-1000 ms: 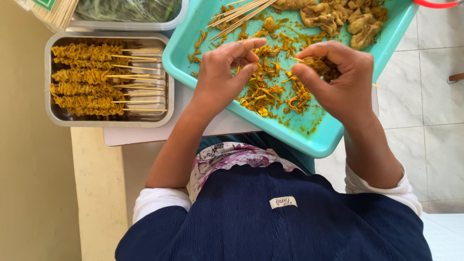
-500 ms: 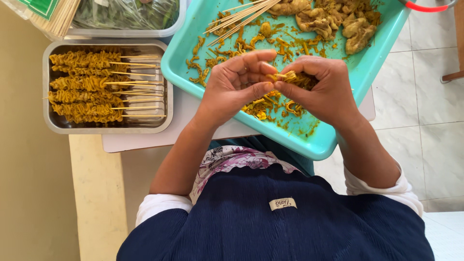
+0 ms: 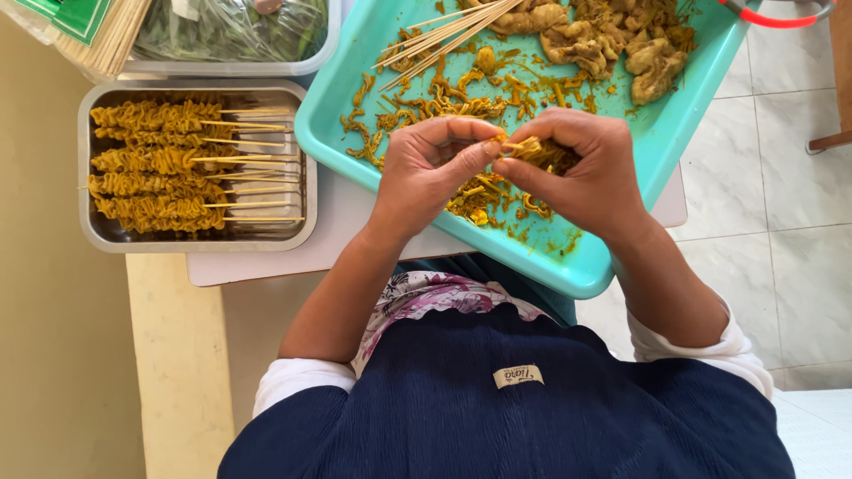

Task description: The person threads seasoned meat onto wooden skewers, arranging them in a metal tray. They also use scissors to cut larger pieces of meat into smaller portions before skewering.

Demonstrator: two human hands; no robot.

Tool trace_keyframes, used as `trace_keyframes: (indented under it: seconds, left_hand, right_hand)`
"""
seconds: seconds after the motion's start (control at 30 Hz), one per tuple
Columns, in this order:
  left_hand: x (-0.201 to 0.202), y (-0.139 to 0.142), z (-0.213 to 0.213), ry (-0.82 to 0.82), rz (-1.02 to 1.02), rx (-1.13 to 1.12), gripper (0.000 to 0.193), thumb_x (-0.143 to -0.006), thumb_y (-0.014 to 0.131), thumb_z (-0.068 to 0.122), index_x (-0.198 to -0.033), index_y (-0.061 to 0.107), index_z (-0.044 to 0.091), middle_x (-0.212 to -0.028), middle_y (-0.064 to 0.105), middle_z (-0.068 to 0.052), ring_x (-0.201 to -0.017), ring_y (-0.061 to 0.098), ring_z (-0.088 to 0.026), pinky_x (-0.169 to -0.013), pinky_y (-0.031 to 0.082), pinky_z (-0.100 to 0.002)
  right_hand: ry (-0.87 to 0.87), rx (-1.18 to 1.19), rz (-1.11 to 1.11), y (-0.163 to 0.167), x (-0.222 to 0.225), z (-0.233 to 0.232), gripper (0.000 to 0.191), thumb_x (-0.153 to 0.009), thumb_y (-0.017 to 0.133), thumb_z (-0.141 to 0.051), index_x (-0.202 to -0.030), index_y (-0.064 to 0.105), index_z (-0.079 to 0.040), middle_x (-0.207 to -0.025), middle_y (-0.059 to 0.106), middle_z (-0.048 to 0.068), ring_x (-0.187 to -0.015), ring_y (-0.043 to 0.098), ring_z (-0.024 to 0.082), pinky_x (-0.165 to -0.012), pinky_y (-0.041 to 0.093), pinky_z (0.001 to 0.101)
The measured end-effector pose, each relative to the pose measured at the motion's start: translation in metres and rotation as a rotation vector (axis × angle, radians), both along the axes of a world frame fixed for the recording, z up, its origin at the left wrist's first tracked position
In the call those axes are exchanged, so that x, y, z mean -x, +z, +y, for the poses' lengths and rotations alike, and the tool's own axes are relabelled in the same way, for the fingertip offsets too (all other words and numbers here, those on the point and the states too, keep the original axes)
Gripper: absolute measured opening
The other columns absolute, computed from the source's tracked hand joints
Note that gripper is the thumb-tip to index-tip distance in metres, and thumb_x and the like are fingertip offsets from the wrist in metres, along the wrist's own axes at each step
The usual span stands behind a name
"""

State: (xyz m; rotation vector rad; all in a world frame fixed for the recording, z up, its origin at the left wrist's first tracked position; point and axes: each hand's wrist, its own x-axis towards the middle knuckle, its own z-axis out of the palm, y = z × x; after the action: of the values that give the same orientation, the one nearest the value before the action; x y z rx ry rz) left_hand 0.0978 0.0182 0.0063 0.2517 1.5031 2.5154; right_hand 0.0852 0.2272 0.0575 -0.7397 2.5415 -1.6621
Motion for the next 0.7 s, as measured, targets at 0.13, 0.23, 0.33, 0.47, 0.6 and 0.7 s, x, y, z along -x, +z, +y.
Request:
trace_keyframes:
  seconds: [0.13, 0.23, 0.33, 0.47, 0.6, 0.7]
  left_hand:
    - [-0.004, 0.011, -0.002, 0.027, 0.099, 0.199, 0.022, -0.101, 0.072, 0.002, -0.122, 0.070, -0.004, -0.103, 0.073, -0.005, -0.096, 0.069, -0.009, -0.091, 0.058, -0.025]
    - [-0.005, 0.017, 0.001, 0.028, 0.176, 0.252, 0.037, -0.101, 0.075, 0.002, -0.134, 0.059, -0.002, -0.101, 0.069, -0.003, -0.098, 0.067, -0.008, -0.095, 0.057, -0.025]
    - [-0.007, 0.020, 0.001, 0.034, 0.214, 0.269, 0.050, -0.100, 0.076, 0.001, -0.144, 0.051, -0.001, -0.104, 0.065, -0.002, -0.100, 0.065, -0.007, -0.097, 0.058, -0.026]
    - [-0.007, 0.022, -0.003, -0.005, 0.216, 0.263, 0.057, -0.103, 0.074, -0.001, -0.153, 0.046, 0.001, -0.105, 0.062, -0.002, -0.096, 0.063, -0.006, -0.100, 0.058, -0.025]
    - [-0.007, 0.023, -0.004, -0.010, 0.207, 0.294, 0.063, -0.101, 0.073, -0.001, -0.156, 0.042, 0.003, -0.103, 0.065, -0.002, -0.097, 0.064, -0.007, -0.093, 0.056, -0.024]
    - [-0.008, 0.024, -0.004, 0.006, 0.192, 0.327, 0.064, -0.100, 0.073, -0.001, -0.156, 0.042, 0.005, -0.103, 0.067, -0.002, -0.096, 0.066, -0.007, -0.092, 0.057, -0.024]
  right_hand:
    - [-0.087, 0.000, -0.104, -0.001, 0.001, 0.004, 0.023, -0.090, 0.088, -0.012, -0.105, 0.074, -0.001, -0.084, 0.066, 0.002, -0.073, 0.053, 0.004, -0.063, 0.043, 0.0218]
    - [-0.038, 0.007, -0.084, -0.003, 0.003, 0.004, 0.018, -0.092, 0.086, -0.010, -0.102, 0.075, 0.000, -0.087, 0.068, 0.002, -0.074, 0.055, 0.005, -0.064, 0.044, 0.0220]
    - [-0.003, 0.022, -0.082, -0.005, 0.003, 0.003, 0.016, -0.093, 0.085, -0.008, -0.100, 0.074, 0.001, -0.088, 0.069, 0.002, -0.075, 0.056, 0.005, -0.064, 0.044, 0.0226]
    - [0.006, -0.002, -0.065, -0.003, 0.004, 0.002, 0.017, -0.092, 0.085, -0.008, -0.101, 0.074, 0.001, -0.087, 0.068, 0.003, -0.073, 0.055, 0.006, -0.063, 0.044, 0.0233]
    - [0.030, -0.039, -0.052, 0.002, 0.003, 0.003, 0.015, -0.093, 0.083, -0.008, -0.099, 0.073, 0.001, -0.085, 0.067, 0.005, -0.072, 0.056, 0.009, -0.063, 0.044, 0.0251]
    - [0.027, -0.061, -0.025, 0.002, 0.003, 0.002, 0.014, -0.095, 0.081, -0.007, -0.101, 0.071, 0.002, -0.086, 0.066, 0.006, -0.073, 0.056, 0.011, -0.064, 0.044, 0.0267]
